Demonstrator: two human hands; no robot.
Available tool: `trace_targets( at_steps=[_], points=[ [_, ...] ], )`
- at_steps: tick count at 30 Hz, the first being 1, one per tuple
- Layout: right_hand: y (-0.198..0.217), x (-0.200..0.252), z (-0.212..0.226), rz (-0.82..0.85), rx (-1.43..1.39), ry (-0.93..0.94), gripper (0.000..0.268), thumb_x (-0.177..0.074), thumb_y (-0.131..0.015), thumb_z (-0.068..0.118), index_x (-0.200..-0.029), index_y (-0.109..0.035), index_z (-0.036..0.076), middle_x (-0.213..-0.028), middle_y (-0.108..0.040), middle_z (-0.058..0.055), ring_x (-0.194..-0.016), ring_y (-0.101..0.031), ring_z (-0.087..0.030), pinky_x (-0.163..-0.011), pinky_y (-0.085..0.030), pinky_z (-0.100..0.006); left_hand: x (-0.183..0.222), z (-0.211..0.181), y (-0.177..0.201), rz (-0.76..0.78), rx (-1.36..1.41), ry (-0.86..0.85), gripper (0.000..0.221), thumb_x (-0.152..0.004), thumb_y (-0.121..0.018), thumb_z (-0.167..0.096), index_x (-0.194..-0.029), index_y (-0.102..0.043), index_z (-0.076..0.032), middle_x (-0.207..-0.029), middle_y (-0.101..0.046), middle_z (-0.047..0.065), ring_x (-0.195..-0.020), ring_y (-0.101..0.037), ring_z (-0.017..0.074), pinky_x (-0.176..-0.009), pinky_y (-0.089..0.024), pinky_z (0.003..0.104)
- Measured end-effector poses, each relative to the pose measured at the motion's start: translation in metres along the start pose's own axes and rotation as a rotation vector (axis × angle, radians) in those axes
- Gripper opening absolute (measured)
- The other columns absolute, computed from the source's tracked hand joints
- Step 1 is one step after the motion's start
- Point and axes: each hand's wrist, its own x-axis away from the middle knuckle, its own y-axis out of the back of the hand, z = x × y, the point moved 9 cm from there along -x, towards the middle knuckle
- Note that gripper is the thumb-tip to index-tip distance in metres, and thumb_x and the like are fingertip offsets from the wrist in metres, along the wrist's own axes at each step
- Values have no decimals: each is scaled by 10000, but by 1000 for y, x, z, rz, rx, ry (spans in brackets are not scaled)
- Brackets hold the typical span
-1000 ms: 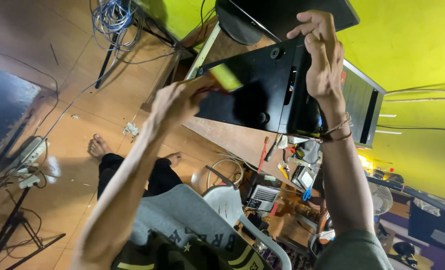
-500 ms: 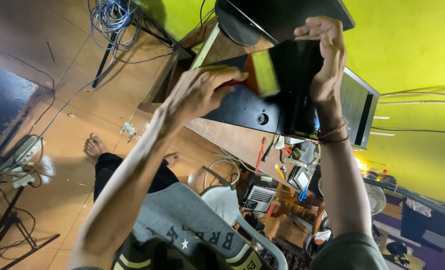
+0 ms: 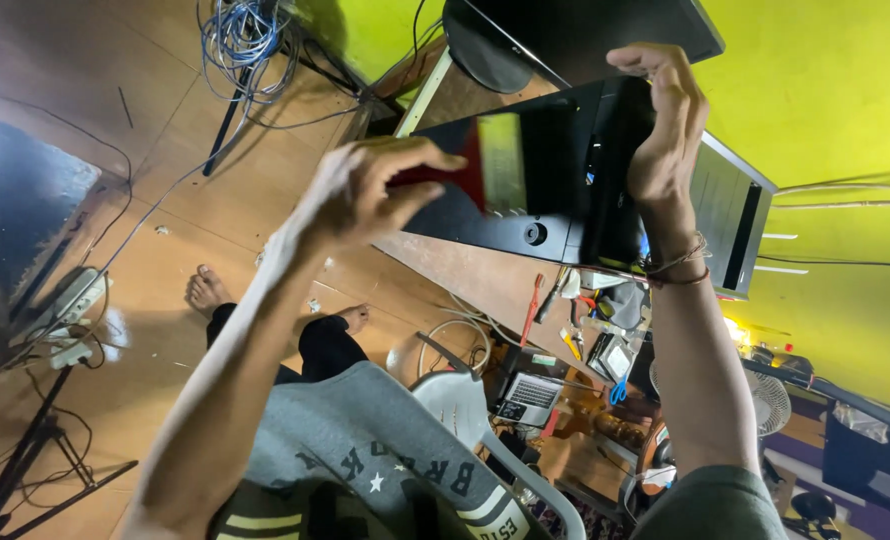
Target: Cleaning the front panel of a PC case with a brush, removing the panel, and reassembling it.
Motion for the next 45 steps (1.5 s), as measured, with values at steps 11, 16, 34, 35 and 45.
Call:
trace_targets(
  at_steps=[11,16,34,35,45],
  points=[
    [-6,1,-15,25,8,16,601,-1143,-217,359,-1076,-666,-35,-1083,-705,-210,-975,-592,-297,-940,-392,-434,108,153,-111,398,-327,401,316,-953,-633,-165,-1191,-747,-340,-1014,-797,-56,-749,-685,140,-535,-475,246],
    [-20,6,0,146,303,206,439,-1113,-343,130,-981,-748,25,-1065,-690,-135,-1015,-560,-288,-888,-335,-431,114,177,-110,377,-491,538,335,-895,-701,-124,-1141,-760,-343,-947,-786,-29,-922,-717,227,-723,-585,370],
    [-44,5,25,328,611,41,289,-1005,-542,248,-1025,-820,174,-1308,-708,-21,-1217,-400,-348,-975,-311,-525,79,241,-128,294,-540,682,229,-1014,-634,-262,-786,-621,-269,-646,-565,-36,-605,-536,169,-606,-462,332],
    [-43,5,26,320,609,50,284,-1008,-542,251,-1026,-816,181,-1300,-715,-9,-1216,-414,-342,-961,-316,-517,67,242,-115,147,-493,716,458,-1024,-607,-235,-585,-481,-201,-538,-426,-46,-500,-414,151,-535,-392,335],
    [-45,1,23,343,565,22,305,-1017,-528,252,-1067,-818,168,-1250,-717,11,-1209,-415,-316,-948,-292,-495,43,205,-132,540,-785,421,254,-939,-802,-181,-696,-728,-184,-528,-678,-34,-553,-698,119,-731,-639,325]
  ],
)
